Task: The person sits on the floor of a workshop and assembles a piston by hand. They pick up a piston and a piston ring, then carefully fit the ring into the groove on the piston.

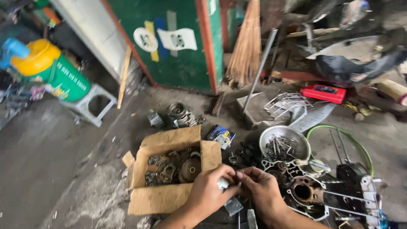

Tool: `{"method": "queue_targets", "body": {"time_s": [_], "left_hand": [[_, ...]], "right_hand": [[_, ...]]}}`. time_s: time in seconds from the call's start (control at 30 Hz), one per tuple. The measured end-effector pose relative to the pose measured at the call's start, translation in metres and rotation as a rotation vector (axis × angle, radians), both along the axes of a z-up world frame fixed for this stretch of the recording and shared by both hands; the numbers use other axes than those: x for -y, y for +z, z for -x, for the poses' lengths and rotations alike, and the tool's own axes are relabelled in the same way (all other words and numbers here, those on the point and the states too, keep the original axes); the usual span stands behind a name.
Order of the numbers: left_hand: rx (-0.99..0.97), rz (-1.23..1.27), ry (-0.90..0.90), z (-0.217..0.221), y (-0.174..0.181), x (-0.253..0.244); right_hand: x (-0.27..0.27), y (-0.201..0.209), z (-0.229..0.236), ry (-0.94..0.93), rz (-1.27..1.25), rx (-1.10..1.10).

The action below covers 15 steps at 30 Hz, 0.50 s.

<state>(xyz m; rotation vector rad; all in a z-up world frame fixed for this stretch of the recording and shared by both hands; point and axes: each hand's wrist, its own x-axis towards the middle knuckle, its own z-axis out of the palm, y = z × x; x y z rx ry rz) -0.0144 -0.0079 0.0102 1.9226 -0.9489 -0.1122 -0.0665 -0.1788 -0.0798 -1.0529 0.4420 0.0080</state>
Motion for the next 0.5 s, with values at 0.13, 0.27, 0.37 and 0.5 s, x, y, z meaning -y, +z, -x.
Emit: {"method": "queue_targets", "body": {"time_s": [0.13, 0.27, 0.37, 0.5], "left_hand": [[-0.017, -0.002, 0.047, -0.009, -0.007, -0.003], [0.180, -0.196, 0.041, -0.014, 0.008, -0.010], [0.217, -0.296, -0.017, -0.041, 0.002, -0.020], [0.136, -0.472, 0.132, -0.127, -0.025, -0.061]], "right_hand": [[-0.012, -0.001, -0.006, -0.019, -0.050, -0.080], [-0.012, -0.014, -0.015, -0.037, -0.182, -0.044], [-0.009, -0.024, -0.021, 0.034, -0.268, 0.050], [-0.013, 0.047, -0.021, 0.117, 0.036, -0.050]]}}
